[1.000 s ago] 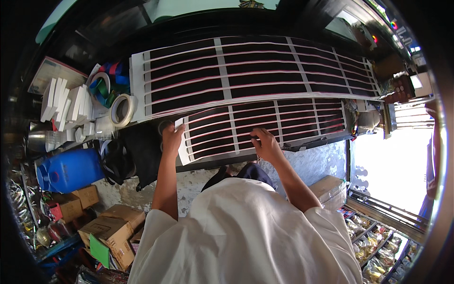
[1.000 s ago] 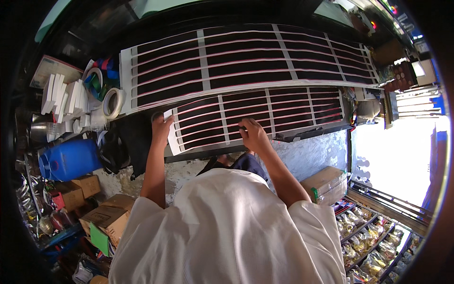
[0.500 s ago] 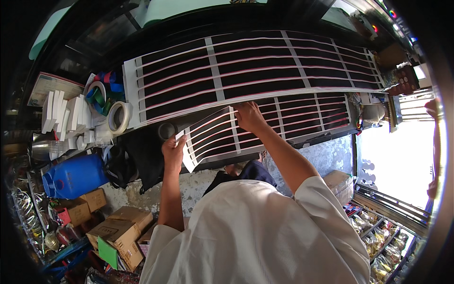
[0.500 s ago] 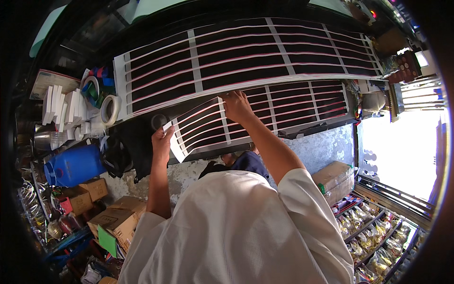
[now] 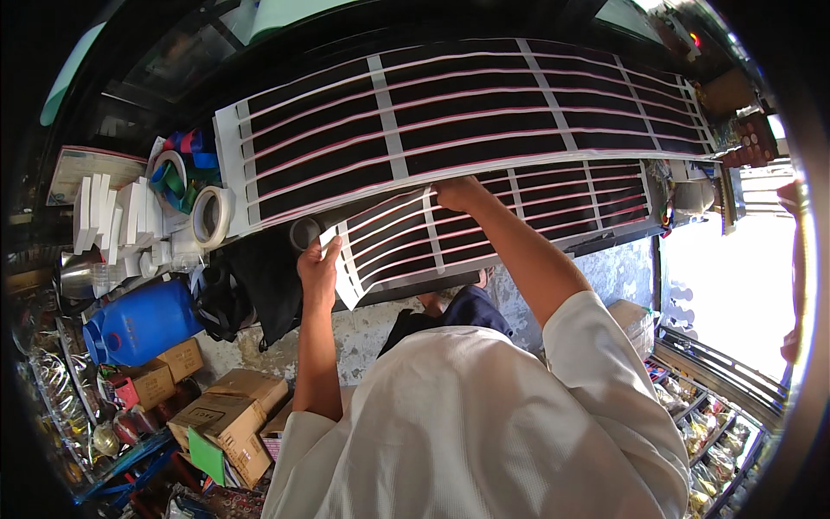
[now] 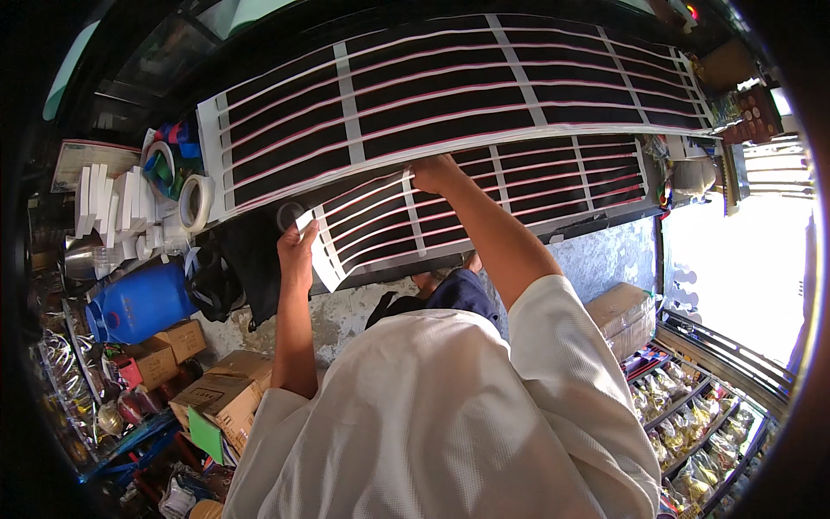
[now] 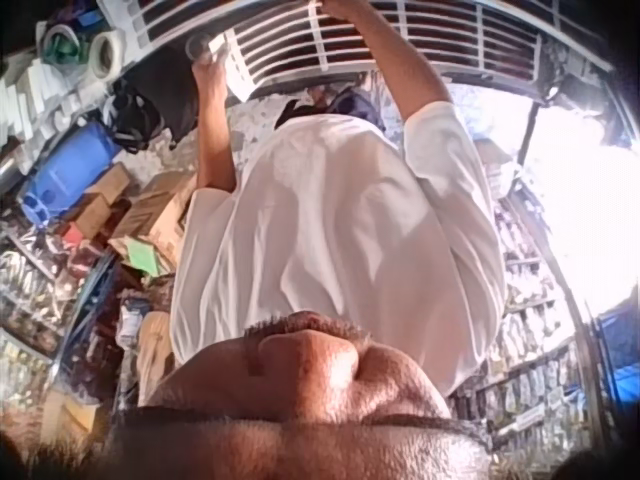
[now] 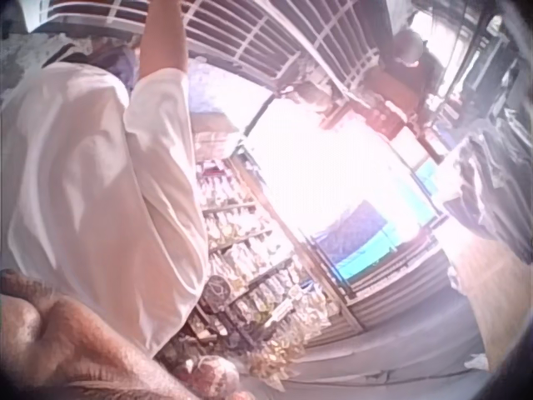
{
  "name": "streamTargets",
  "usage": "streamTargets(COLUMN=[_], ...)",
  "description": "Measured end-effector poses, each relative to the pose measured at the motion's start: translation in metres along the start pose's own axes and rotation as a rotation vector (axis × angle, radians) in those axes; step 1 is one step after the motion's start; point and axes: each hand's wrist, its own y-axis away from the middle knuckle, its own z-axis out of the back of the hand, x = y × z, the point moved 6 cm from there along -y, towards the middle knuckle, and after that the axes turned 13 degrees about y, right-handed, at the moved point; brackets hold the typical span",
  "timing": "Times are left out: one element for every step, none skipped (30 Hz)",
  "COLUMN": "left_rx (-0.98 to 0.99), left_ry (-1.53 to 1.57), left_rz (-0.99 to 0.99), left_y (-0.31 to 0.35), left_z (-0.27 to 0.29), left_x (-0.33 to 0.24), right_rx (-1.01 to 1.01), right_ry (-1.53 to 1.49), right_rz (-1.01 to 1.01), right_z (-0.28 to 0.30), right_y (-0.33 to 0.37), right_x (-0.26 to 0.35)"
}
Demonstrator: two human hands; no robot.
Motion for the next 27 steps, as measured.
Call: streamTargets(left_rx=[0.025, 0.004, 0.006, 0.019, -0.029, -0.015, -0.055, -0.100, -0.113, -0.116, -0.134, -0.181, -0.169, -0.168, -0.165, -0.148, -0.132, -0.105, -0.083, -0.060, -0.036, -0.003, -0.013, -0.013, -0.005, -0.010, -0.010], left_ry=[0.033, 0.002, -0.007, 0.006, -0.118, -0.106, -0.155, -0.207, -0.278, -0.304, -0.232, -0.163, -0.154, -0.144, -0.136, -0.159, -0.181, -0.193, -0.217, -0.238, -0.257, -0.254, -0.267, -0.258, -0.225, -0.243, -0.237], left_rz=[-0.009, 0.011, 0.022, 0.035, 0.099, 0.169, 0.224, 0.300, 0.293, 0.350, 0.347, 0.384, 0.348, 0.324, 0.301, 0.300, 0.298, 0.282, 0.279, 0.273, 0.266, 0.253, 0.239, 0.218, 0.203, 0.190, 0.184], left_y=[-0.002, -0.005, -0.007, -0.008, -0.005, -0.002, 0.004, 0.010, 0.016, 0.022, 0.028, 0.034, 0.036, 0.038, 0.040, 0.042, 0.046, 0.048, 0.050, 0.052, 0.055, 0.057, 0.061, 0.064, 0.066, 0.069, 0.072], left_z=[0.001, 0.004, 0.007, 0.011, 0.019, 0.023, 0.029, 0.034, 0.037, 0.039, 0.037, 0.036, 0.033, 0.030, 0.025, 0.021, 0.018, 0.013, 0.008, 0.003, -0.003, -0.010, -0.015, -0.021, -0.028, -0.033, -0.038], left_x=[0.002, 0.007, 0.012, 0.017, 0.027, 0.038, 0.049, 0.060, 0.066, 0.075, 0.081, 0.086, 0.083, 0.079, 0.074, 0.067, 0.057, 0.047, 0.037, 0.028, 0.020, 0.013, 0.009, 0.006, 0.004, 0.002, 0.001], right_rx=[-0.006, -0.052, -0.193, -0.234, -0.238, -0.398, -0.556, -0.716, -0.665, -0.607, -0.555, -0.549, -0.537, -0.514, -0.521, -0.519, -0.512, -0.507, -0.506, -0.518, -0.520, -0.510, -0.516, -0.510, -0.505, -0.500, -0.493], right_ry=[0.049, 0.039, 0.038, 0.041, -0.112, -0.175, -0.236, -0.296, -0.297, -0.301, -0.346, -0.347, -0.353, -0.365, -0.342, -0.341, -0.341, -0.341, -0.346, -0.341, -0.336, -0.333, -0.337, -0.343, -0.348, -0.347, -0.345], right_rz=[-0.006, -0.054, -0.051, -0.097, -0.205, -0.159, -0.119, -0.080, -0.073, -0.074, -0.089, -0.091, -0.100, -0.118, -0.117, -0.100, -0.086, -0.071, -0.065, -0.051, -0.042, -0.037, -0.031, -0.030, -0.028, -0.020, -0.011], right_z=[-0.003, -0.005, -0.002, -0.003, -0.007, -0.005, -0.002, 0.001, -0.006, -0.015, -0.023, -0.028, -0.034, -0.039, -0.043, -0.046, -0.049, -0.052, -0.053, -0.054, -0.054, -0.055, -0.055, -0.056, -0.057, -0.057, -0.059], right_y=[0.000, 0.005, 0.013, 0.024, 0.036, 0.058, 0.087, 0.115, 0.135, 0.157, 0.174, 0.189, 0.202, 0.212, 0.218, 0.221, 0.222, 0.222, 0.220, 0.219, 0.219, 0.218, 0.218, 0.217, 0.217, 0.215, 0.213], right_x=[0.000, -0.002, -0.002, -0.004, -0.010, -0.002, 0.002, 0.006, 0.010, 0.014, 0.017, 0.022, 0.027, 0.030, 0.034, 0.037, 0.039, 0.041, 0.042, 0.042, 0.042, 0.041, 0.041, 0.040, 0.039, 0.040, 0.041])
